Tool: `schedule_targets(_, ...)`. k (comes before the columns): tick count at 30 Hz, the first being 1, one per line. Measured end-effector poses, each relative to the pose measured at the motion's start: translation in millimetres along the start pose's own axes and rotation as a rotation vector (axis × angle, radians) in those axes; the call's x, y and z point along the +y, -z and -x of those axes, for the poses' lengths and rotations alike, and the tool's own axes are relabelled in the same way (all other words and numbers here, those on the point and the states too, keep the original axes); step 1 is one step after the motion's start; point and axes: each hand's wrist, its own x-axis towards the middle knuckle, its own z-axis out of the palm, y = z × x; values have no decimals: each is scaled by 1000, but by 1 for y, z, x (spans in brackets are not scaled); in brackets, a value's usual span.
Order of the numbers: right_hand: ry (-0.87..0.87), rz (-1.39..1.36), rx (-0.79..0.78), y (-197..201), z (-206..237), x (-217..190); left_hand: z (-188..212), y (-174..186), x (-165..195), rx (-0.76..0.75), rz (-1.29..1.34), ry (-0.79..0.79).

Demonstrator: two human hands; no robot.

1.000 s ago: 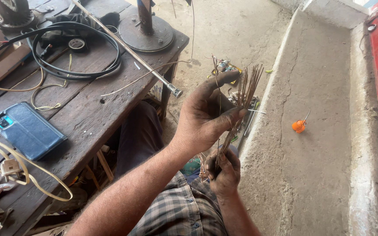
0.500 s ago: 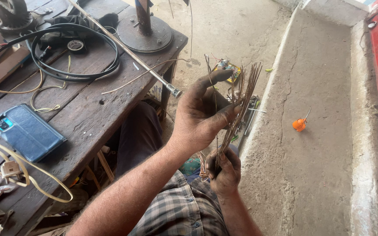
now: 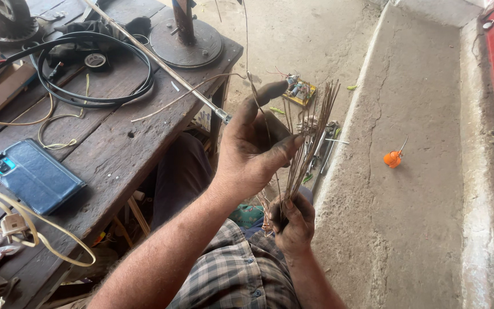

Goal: The person pulls copper wire strands from a rusty cylindrical machine and gathers them into a bundle. They align the ends, tap and squeeze the bundle together, and repeatedly draw individual strands straight to even out the group of wires.

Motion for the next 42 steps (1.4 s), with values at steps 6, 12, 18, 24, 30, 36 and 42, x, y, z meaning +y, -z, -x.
schedule_targets(6,-30,12,29,2,1,0,1,5,-8,28,45,19)
schedule_targets(12,-23,12,26,2,1,1,4,10,-11,48,80,29)
schedule_targets(18,-24,94,3,6,2,5,-1,19,-12,107,133,180)
schedule_targets(24,-12,150,-15,7,3,4,-2,22,-10,62,223,228)
schedule_targets(30,-4,172,-19,4,3,2,-5,15,-7,172,49,312)
schedule_targets(36,-16,165,-1,4,4,2,-3,11,-7,196,8,286)
schedule_targets(42,-20,162,1,6,5,3,-2,15,-6,151,-22,268)
